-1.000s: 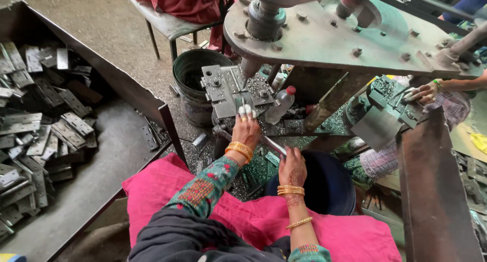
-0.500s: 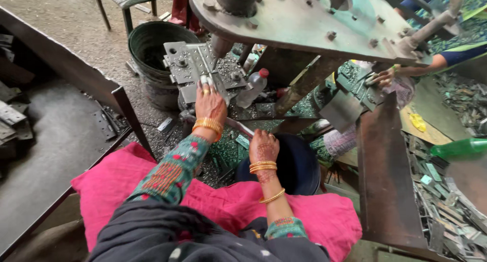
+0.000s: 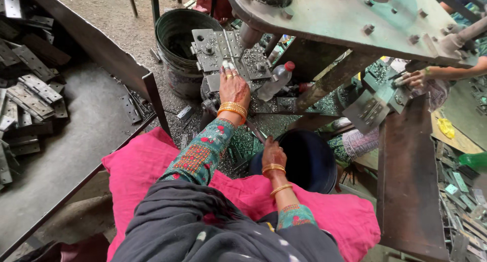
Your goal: The person sits on the floor and operates a manual metal punching machine. They pick up small metal plates from a nearby bin, place them under the punch, and pull a lever to create holes. Finished plates are tossed into a pile on the floor.
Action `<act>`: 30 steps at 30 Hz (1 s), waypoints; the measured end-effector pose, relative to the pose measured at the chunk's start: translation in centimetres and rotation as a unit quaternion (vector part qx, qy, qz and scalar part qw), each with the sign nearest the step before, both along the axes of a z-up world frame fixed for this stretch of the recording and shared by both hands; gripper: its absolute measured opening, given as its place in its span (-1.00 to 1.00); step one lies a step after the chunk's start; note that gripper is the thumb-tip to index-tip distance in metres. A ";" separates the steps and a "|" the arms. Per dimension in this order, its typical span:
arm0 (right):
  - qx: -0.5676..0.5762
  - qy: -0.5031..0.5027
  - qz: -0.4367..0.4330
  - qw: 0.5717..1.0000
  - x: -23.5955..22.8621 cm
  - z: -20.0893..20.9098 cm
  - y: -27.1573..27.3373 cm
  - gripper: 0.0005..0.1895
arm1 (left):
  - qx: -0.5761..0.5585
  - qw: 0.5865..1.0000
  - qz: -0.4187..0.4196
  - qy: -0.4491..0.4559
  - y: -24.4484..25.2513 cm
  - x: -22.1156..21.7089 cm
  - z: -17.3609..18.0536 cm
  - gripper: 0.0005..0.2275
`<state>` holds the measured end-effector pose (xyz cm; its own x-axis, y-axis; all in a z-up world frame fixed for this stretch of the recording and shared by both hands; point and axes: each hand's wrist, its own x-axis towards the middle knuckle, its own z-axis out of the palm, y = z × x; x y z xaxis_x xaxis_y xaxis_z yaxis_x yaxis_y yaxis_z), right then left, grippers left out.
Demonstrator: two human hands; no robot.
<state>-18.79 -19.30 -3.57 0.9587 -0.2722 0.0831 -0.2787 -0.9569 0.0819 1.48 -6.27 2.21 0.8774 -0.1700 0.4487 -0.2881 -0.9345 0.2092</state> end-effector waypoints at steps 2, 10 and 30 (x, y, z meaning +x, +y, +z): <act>0.053 0.042 -0.022 0.997 0.4 -0.7 -0.7 -0.71 | 0.032 0.999 0.013 -0.043 -0.1 0.3 0.0 -0.60; -0.027 -0.063 0.007 0.998 2.2 0.5 -2.3 -0.88 | 0.025 0.997 -0.067 0.008 1.5 0.7 -0.4 -0.64; 0.004 -0.023 0.021 1.000 0.9 -3.1 -2.0 -0.70 | 0.083 0.997 0.000 -0.005 0.2 3.3 -2.4 -0.62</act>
